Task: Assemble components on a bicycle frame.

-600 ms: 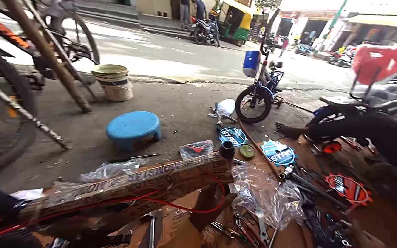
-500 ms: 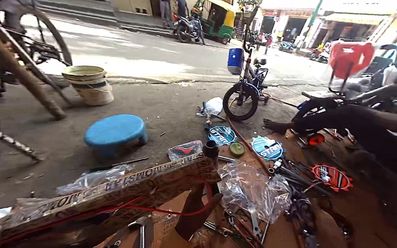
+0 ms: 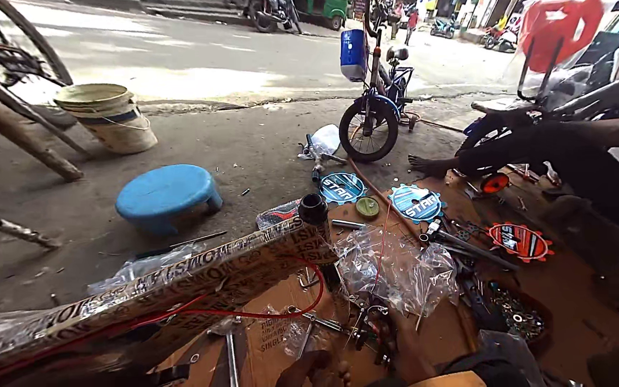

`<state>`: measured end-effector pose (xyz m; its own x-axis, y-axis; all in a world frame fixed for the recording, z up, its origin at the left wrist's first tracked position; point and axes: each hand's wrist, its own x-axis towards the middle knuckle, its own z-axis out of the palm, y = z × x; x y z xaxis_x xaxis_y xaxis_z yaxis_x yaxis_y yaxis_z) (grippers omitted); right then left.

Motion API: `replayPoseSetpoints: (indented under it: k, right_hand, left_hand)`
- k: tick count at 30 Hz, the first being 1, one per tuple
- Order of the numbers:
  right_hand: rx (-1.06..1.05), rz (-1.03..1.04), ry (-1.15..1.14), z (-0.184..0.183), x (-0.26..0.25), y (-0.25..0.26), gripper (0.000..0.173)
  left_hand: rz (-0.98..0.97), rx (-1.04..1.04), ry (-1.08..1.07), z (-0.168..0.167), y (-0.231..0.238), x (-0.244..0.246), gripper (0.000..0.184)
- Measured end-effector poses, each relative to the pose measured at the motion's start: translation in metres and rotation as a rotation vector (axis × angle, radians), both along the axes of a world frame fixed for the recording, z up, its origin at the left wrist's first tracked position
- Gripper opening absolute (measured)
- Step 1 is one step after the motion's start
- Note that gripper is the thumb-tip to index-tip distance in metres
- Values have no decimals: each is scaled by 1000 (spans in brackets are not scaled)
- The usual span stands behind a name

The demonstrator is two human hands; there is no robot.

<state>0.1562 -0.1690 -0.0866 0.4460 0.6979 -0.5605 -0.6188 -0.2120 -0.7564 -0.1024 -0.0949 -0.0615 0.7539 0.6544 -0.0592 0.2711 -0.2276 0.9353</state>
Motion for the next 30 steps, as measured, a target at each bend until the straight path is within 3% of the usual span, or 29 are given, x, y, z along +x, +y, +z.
replayPoseSetpoints:
  k: [4,9,16,24,30]
  right_hand:
    - [42,-43,95,12,-18,-6,51]
    - [90,-122,174,17,-19,-13,47]
    - [119,-26,86,15,-38,-24,41]
    - [222,283,-51,22,-55,-35,38]
    - [181,455,-382,24,-47,-34,38]
  left_hand:
    - [-75,6,120,-8,-12,35,51]
    - [-44,166,502,5,-19,60,90]
    - [-22,278,386,-14,-23,61,124]
    - [70,172,268,-38,-15,61,99]
    - [133,116,67,-44,-17,55,92]
